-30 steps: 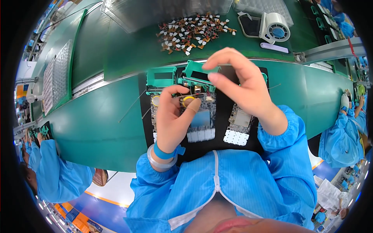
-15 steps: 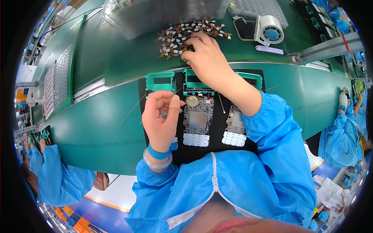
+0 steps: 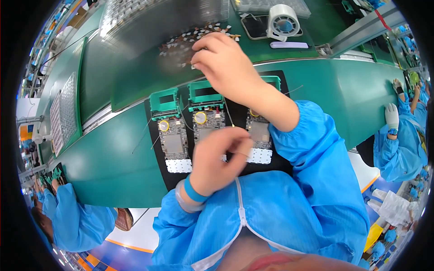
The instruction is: The person assembles small electronic components onto circuit boards by hand, taking them from a tray and placing them onto circuit boards on a conveyor belt.
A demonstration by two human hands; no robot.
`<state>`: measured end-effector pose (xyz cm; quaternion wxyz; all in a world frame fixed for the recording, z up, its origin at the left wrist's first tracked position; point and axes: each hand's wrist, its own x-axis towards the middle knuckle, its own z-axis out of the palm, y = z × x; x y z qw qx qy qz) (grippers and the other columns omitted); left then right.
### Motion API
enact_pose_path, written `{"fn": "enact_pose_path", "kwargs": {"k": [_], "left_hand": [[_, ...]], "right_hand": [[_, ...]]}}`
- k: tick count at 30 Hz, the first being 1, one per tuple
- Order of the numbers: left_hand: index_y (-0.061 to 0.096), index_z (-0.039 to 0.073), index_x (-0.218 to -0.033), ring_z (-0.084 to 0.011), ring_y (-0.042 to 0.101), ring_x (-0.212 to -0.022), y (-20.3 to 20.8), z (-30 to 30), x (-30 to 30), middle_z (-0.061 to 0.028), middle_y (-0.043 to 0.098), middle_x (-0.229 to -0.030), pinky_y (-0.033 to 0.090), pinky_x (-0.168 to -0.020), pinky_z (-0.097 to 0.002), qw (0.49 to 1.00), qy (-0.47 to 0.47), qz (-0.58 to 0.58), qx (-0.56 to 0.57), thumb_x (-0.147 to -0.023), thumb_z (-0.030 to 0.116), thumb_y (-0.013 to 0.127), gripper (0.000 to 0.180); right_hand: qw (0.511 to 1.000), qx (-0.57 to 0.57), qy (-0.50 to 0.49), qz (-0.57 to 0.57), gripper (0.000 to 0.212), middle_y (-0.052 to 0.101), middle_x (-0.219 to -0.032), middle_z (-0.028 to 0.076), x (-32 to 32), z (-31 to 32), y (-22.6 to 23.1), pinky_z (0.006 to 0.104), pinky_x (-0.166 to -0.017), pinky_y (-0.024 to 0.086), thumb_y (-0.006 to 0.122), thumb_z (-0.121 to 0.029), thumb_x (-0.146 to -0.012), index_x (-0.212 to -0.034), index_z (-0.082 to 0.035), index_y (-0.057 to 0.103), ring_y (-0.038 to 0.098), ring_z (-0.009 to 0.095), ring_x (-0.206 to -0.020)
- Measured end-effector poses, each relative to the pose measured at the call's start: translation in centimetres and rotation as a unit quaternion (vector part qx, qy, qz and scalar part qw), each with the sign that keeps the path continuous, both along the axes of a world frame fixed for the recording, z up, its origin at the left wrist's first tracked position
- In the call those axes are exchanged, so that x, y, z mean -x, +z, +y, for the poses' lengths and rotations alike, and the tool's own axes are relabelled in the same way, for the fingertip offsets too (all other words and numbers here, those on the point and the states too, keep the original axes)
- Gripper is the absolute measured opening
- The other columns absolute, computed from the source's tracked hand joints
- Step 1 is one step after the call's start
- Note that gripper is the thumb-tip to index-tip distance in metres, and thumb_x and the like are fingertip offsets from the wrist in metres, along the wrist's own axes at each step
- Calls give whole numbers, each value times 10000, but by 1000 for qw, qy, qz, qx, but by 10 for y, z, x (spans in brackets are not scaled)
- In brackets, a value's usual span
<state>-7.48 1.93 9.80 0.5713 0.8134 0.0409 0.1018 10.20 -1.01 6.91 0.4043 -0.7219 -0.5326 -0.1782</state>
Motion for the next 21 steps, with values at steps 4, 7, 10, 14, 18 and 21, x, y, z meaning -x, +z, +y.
{"fn": "enact_pose_path", "kwargs": {"k": [4,7,10,14,18,21], "left_hand": [[556,-4,-993,-271,594,-779,-23,-24,-17,-153,591,-874,483,-642,-332,976,-12,33,-213,-792,128,656,261],[467,-32,-1077,-333,570,-850,-39,-36,-30,-176,558,-909,458,-698,-402,933,58,114,-335,-790,269,673,464],[467,-36,-1068,-296,572,-718,-51,-39,-39,-151,560,-826,460,-631,-377,956,84,110,-260,-701,327,756,592],[465,23,-1080,-60,521,-688,-43,-37,-48,-59,548,-808,403,-575,-196,982,22,184,-30,-737,147,741,458],[393,43,-1070,-40,505,-745,-59,-31,-43,-7,535,-861,398,-612,-171,951,27,148,271,-811,-46,612,350],[406,46,-1077,-54,509,-794,-52,-26,-42,-13,531,-886,409,-669,-183,923,37,89,373,-815,-56,597,340]], "right_hand": [[992,-49,43,106,105,617,-952,70,-4,-46,12,331,-802,462,636,-22,-776,-879,-39,626,572,234,-915],[979,-44,32,197,123,627,-939,71,2,-78,-2,296,-731,494,639,-4,-778,-897,-35,634,596,201,-860],[968,-50,33,244,131,630,-920,76,9,-94,-4,262,-665,520,634,13,-787,-912,-27,641,604,181,-857],[958,-59,58,275,152,632,-908,84,4,-99,4,272,-694,515,628,45,-779,-917,-18,644,605,177,-873],[972,-45,98,207,145,636,-908,82,-10,-101,16,278,-741,494,623,57,-779,-905,-11,643,607,169,-865],[956,-56,112,265,131,643,-894,77,-17,-110,32,273,-736,468,620,64,-773,-879,-10,640,609,168,-854]]}}
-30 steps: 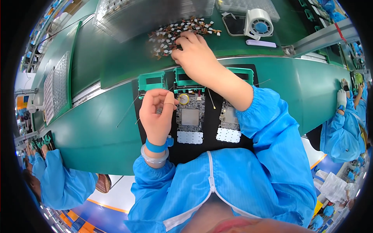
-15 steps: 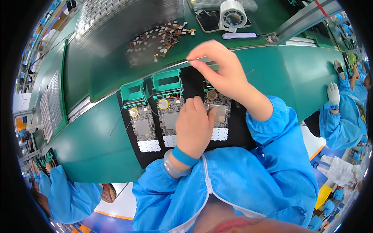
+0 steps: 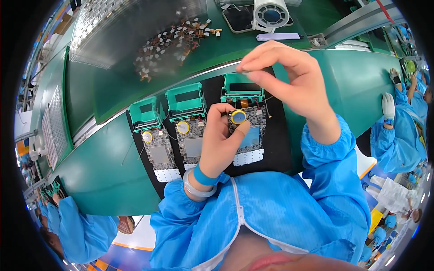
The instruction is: The person assembles small electronic components onto circuit boards by hand, taking them from a tray and placing them onto circuit boards on a conveyor belt.
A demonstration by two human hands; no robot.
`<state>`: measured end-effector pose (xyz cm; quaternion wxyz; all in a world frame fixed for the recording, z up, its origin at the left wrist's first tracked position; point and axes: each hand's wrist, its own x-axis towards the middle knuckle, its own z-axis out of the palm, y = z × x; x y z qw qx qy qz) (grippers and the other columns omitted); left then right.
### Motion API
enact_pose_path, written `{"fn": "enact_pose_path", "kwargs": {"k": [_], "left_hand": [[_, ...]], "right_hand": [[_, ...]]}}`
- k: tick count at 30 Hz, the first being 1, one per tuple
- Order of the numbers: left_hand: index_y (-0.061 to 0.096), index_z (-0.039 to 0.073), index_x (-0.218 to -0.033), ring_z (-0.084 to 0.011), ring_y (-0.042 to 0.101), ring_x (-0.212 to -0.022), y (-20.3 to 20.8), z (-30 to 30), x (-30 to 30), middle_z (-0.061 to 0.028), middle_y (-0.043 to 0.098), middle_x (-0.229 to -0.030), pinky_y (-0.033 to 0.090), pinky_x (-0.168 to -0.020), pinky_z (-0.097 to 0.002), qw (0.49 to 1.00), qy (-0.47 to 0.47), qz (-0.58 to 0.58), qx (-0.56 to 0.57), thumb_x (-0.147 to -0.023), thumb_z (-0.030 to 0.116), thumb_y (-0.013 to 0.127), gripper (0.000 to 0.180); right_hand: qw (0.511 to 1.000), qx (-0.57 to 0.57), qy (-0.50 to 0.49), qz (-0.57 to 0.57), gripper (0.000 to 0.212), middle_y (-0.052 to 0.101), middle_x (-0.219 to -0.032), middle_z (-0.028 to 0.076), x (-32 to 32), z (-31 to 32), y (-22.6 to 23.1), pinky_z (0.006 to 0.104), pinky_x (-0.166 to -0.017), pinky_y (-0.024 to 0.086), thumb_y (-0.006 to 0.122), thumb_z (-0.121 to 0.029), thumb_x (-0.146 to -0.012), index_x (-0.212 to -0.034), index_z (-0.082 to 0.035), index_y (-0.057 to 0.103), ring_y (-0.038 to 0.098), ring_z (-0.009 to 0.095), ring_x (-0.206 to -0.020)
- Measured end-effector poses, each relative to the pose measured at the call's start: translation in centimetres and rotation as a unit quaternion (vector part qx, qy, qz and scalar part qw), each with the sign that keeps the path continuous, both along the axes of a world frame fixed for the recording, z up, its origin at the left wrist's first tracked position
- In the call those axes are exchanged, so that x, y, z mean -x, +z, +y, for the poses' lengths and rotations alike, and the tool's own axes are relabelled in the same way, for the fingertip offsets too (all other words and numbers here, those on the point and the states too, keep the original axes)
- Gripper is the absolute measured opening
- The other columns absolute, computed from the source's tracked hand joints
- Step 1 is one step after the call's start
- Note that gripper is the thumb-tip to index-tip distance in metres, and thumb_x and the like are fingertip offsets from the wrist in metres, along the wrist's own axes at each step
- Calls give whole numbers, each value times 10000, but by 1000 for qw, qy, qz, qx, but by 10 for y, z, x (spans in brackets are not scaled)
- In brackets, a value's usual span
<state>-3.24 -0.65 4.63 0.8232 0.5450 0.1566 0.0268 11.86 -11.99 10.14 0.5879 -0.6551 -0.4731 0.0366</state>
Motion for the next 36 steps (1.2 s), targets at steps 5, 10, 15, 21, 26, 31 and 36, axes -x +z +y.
{"fn": "enact_pose_path", "kwargs": {"k": [5,10,15,21,26,31,36], "left_hand": [[464,31,-1055,-50,504,-815,11,6,2,-13,545,-903,413,-708,-182,998,37,-8,-48,-807,-51,620,305],[502,13,-1016,-44,496,-802,10,6,4,-12,556,-895,407,-703,-176,994,70,-36,-73,-800,-52,633,260],[506,9,-1010,-39,483,-791,11,5,3,-13,552,-887,398,-684,-172,993,85,-31,-76,-794,-61,633,260],[504,6,-1010,-44,490,-801,12,5,4,-19,551,-887,403,-693,-173,994,81,-23,-66,-791,-64,634,265],[502,4,-1012,-47,499,-809,12,5,3,-17,551,-883,410,-701,-175,994,80,-31,-67,-792,-64,634,266],[502,6,-1017,-46,500,-807,12,4,3,-20,557,-886,411,-700,-174,994,79,-39,-69,-794,-62,634,267],[501,7,-1016,-48,508,-809,12,4,2,-22,558,-892,413,-702,-174,994,81,-37,-64,-796,-61,631,264]], "right_hand": [[982,104,73,140,162,647,-839,74,9,-7,5,263,-662,440,633,64,-744,-880,-18,663,586,167,-799],[986,122,99,47,143,648,-806,62,13,-3,-2,322,-686,461,662,26,-733,-860,-36,682,573,206,-779],[987,129,94,-6,132,646,-802,52,15,1,-1,325,-695,461,671,9,-729,-849,-46,679,564,222,-787],[986,137,84,-42,114,643,-804,42,16,0,-3,327,-698,459,667,-3,-737,-840,-52,674,555,226,-799],[988,128,83,-29,110,639,-808,41,16,1,-6,324,-696,459,664,-4,-741,-840,-51,670,555,220,-800],[988,131,87,3,110,625,-804,41,15,1,-8,320,-695,458,658,-2,-743,-839,-56,666,557,211,-809],[986,139,87,7,119,625,-799,44,15,-1,-6,324,-701,461,656,7,-726,-828,-53,665,558,214,-820]]}}
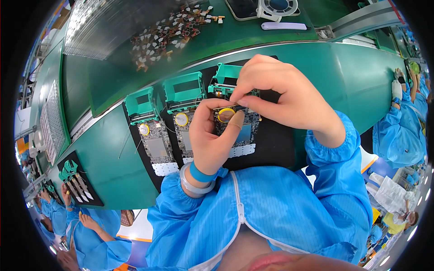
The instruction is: The person assembles small electronic components onto circuit boards by hand, taking them from a tray and placing them onto circuit boards on a conveyor belt.
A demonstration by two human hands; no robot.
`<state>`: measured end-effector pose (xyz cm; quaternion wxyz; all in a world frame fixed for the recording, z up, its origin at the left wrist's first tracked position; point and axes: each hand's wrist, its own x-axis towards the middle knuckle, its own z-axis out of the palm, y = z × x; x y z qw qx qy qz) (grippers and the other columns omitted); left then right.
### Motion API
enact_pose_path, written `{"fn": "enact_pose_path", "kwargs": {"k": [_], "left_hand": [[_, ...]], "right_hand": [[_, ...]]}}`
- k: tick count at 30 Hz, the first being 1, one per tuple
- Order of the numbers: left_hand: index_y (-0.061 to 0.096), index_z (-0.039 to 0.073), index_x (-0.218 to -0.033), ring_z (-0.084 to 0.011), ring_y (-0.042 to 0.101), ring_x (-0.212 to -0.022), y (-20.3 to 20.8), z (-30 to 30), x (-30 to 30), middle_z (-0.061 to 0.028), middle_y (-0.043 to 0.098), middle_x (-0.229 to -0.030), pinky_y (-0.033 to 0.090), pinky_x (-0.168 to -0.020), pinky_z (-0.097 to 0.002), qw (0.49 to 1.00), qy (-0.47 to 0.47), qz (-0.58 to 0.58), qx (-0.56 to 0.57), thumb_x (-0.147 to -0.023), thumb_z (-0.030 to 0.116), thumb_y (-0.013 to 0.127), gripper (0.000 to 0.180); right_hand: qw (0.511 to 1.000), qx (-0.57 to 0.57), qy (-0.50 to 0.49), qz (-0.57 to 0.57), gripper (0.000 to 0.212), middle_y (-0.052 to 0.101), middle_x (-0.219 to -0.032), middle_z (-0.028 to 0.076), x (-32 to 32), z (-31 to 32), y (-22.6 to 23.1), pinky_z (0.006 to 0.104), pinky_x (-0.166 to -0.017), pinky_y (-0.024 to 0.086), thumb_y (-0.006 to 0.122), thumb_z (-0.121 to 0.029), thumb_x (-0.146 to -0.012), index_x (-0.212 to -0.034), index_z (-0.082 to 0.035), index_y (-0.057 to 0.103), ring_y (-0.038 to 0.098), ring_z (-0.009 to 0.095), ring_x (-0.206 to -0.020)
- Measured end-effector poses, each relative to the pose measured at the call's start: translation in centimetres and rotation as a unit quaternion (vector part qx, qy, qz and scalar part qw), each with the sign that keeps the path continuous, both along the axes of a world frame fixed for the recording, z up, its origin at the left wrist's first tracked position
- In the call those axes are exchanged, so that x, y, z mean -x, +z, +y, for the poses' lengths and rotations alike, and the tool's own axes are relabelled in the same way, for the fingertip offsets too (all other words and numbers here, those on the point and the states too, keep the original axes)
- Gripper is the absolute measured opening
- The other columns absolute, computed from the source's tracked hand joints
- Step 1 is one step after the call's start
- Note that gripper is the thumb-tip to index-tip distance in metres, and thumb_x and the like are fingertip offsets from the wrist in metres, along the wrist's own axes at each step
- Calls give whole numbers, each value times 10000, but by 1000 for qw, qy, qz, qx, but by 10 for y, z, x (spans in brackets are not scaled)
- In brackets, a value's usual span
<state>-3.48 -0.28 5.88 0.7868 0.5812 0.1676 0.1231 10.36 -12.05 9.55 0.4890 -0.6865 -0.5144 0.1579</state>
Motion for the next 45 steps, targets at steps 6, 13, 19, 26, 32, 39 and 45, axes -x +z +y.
{"fn": "enact_pose_path", "kwargs": {"k": [6,13,19,26,32,39,45], "left_hand": [[499,9,-1012,-54,523,-821,-1,-1,-1,-26,558,-906,417,-700,-178,1000,3,5,-13,-804,-57,623,251],[501,11,-973,-44,515,-776,-2,0,0,-30,561,-879,414,-657,-170,1000,27,-9,-7,-820,-46,611,197],[498,12,-957,-34,508,-736,-3,0,3,-31,564,-852,403,-620,-156,999,32,-15,-8,-827,-46,608,180],[499,7,-976,-27,480,-743,-1,-3,-1,-16,547,-858,400,-649,-163,998,23,0,-50,-810,-54,617,213],[504,13,-982,-27,474,-770,-3,1,4,-15,551,-880,394,-672,-162,999,18,-5,-35,-799,-57,624,230],[509,16,-982,-25,472,-775,-1,-3,1,-6,544,-875,388,-674,-159,1000,14,-3,-23,-800,-58,623,227],[509,20,-984,-29,481,-778,-2,-3,0,-10,547,-879,393,-674,-160,1000,6,-1,-20,-806,-50,620,221]], "right_hand": [[999,37,24,20,214,612,-849,68,2,-4,6,336,-740,453,619,50,-693,-886,-39,636,553,224,-837],[993,51,24,102,386,512,-852,59,9,2,-2,308,-750,434,542,126,-660,-1004,-45,573,529,194,-826],[994,45,39,91,367,512,-846,56,12,5,-3,305,-748,428,548,131,-655,-977,-45,568,520,183,-821],[993,58,36,95,312,524,-823,49,2,0,-3,308,-759,432,588,109,-665,-940,-39,583,527,185,-820],[987,-70,-102,103,148,632,-872,40,-31,-16,16,258,-760,471,579,-11,-840,-988,-20,587,590,125,-877],[944,-82,-318,18,817,434,-1316,137,-114,-31,-66,328,-1004,336,646,12,-708,-1416,-113,257,442,236,-1189],[931,-360,-48,-36,797,472,-1263,133,-142,-12,-103,328,-954,385,659,21,-708,-1392,-6,251,476,203,-1139]]}}
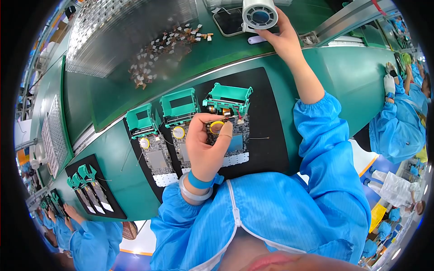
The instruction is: The person assembles small electronic components onto circuit boards by hand, taking them from a tray and placing them onto circuit boards on a conveyor belt.
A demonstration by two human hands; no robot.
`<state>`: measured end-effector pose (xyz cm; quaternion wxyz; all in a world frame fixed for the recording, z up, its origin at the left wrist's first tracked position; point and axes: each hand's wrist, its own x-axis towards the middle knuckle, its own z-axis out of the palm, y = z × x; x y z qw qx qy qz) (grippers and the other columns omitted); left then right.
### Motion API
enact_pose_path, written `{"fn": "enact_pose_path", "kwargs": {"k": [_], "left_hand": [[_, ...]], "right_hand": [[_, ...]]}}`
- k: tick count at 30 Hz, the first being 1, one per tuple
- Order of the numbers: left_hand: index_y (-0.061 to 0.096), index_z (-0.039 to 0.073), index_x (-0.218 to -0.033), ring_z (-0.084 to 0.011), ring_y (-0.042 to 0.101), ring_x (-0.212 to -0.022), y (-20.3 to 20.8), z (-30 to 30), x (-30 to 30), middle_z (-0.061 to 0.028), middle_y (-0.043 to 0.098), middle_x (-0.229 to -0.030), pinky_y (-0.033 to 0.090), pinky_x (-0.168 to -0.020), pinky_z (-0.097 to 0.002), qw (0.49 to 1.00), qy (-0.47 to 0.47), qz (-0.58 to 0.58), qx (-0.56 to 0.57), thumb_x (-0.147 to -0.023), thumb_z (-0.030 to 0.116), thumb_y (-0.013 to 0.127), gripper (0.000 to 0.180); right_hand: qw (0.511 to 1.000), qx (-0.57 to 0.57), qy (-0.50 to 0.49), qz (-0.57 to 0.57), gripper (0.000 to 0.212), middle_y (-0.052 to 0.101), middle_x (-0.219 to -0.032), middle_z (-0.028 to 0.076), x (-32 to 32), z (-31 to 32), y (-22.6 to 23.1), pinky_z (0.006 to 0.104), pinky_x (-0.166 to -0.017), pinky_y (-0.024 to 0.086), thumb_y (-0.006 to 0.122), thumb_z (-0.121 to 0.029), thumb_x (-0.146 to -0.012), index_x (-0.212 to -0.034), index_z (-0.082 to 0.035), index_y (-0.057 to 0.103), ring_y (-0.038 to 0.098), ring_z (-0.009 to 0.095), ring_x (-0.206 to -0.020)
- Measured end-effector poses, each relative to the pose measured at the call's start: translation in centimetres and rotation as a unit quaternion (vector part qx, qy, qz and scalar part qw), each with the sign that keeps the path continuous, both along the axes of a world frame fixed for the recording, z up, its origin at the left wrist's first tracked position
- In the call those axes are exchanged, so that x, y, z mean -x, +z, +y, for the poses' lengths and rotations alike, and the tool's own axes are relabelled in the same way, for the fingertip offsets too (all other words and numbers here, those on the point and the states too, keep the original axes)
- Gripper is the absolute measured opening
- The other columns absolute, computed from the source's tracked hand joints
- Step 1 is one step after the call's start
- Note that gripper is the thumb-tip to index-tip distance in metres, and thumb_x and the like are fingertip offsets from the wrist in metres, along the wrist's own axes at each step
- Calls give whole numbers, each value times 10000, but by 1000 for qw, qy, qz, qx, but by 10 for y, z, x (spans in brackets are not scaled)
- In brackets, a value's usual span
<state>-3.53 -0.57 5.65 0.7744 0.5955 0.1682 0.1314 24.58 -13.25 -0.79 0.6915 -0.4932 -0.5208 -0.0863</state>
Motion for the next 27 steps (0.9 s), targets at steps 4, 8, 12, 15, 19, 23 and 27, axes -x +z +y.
{"fn": "enact_pose_path", "kwargs": {"k": [4,8,12,15,19,23,27], "left_hand": [[506,24,-983,-33,490,-780,0,1,0,-13,549,-879,397,-667,-162,1000,6,8,11,-808,-50,616,219],[502,25,-985,-35,496,-776,0,1,-1,-16,551,-882,399,-660,-165,1000,4,4,11,-810,-49,616,221],[501,25,-987,-35,500,-779,-2,1,-1,-18,553,-885,402,-659,-166,1000,1,-1,12,-812,-46,615,221],[502,26,-987,-34,501,-785,-2,1,0,-20,554,-892,403,-662,-166,1000,-3,0,21,-816,-45,611,216],[503,26,-992,-38,506,-789,-2,1,0,-21,555,-899,407,-671,-169,1000,-3,-3,19,-819,-43,609,214],[506,27,-993,-42,512,-798,-1,1,0,-21,555,-901,411,-685,-172,1000,-5,-3,26,-820,-42,609,213],[507,27,-990,-43,514,-801,-1,1,-1,-21,556,-900,410,-691,-172,1000,-3,-4,14,-819,-43,608,211]], "right_hand": [[935,211,-178,222,682,511,-1222,105,13,-2,9,307,-931,413,667,-12,-746,-1340,-14,331,493,183,-1128],[934,206,-175,232,624,519,-1231,72,14,-5,11,300,-950,420,661,-46,-794,-1342,-14,366,477,164,-1165],[936,204,-168,233,603,523,-1226,74,14,-7,13,304,-952,422,656,-46,-799,-1333,-10,377,484,163,-1157],[932,202,-174,246,592,531,-1215,72,16,-7,13,298,-944,424,654,-43,-800,-1327,-7,386,495,160,-1141],[935,204,-165,240,568,550,-1187,67,14,-8,14,290,-931,423,649,-38,-801,-1313,-5,406,512,152,-1112],[937,204,-149,242,553,560,-1171,64,14,-9,16,284,-930,418,646,-34,-800,-1303,-3,419,516,149,-1104],[937,209,-145,239,591,548,-1190,60,13,-9,17,284,-927,419,647,-22,-793,-1325,-13,390,512,152,-1107]]}}
